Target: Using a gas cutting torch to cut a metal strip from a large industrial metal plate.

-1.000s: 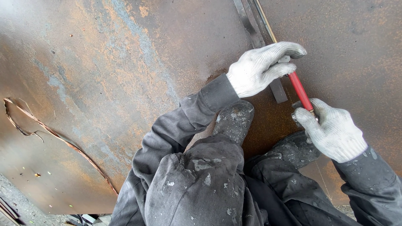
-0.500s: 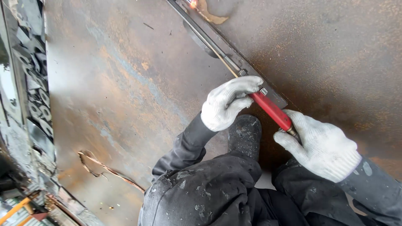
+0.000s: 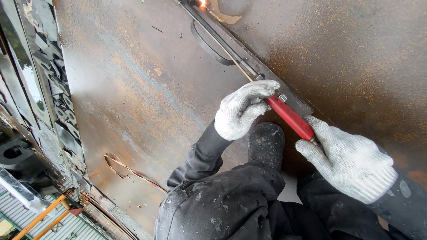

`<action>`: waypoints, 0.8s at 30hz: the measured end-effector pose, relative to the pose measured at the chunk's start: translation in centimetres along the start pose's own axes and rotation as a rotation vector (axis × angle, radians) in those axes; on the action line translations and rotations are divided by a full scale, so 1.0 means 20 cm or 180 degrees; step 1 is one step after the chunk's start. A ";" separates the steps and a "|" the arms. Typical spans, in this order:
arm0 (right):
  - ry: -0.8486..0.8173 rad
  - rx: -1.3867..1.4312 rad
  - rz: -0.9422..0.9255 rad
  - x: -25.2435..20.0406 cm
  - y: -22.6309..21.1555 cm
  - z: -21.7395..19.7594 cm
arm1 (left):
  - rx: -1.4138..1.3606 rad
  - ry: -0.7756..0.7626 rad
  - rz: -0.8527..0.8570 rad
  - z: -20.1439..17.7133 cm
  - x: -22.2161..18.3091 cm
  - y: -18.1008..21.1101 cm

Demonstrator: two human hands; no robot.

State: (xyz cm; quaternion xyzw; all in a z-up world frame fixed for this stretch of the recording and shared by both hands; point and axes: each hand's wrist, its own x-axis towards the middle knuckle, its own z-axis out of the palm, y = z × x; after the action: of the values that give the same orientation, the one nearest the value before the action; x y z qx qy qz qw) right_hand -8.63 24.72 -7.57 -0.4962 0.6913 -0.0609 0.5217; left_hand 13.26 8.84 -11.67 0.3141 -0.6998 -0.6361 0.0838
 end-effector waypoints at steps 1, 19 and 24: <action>0.0003 0.0063 0.0007 0.00 0.00 0.00 | -0.0055 0.0006 0.0030 0.00 0.00 0.00; -0.0501 -0.0192 0.0306 0.01 0.01 0.01 | 0.0031 0.0373 0.0042 0.03 0.01 -0.04; -0.0633 -0.0222 0.0409 0.01 -0.01 0.00 | -0.0029 0.0462 0.0118 0.05 0.00 -0.05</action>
State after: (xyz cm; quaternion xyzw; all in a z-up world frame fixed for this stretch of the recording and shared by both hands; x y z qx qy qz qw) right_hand -8.57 24.46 -7.54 -0.4722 0.6683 0.0463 0.5730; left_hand 13.12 9.64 -12.70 0.3460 -0.6946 -0.6132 0.1476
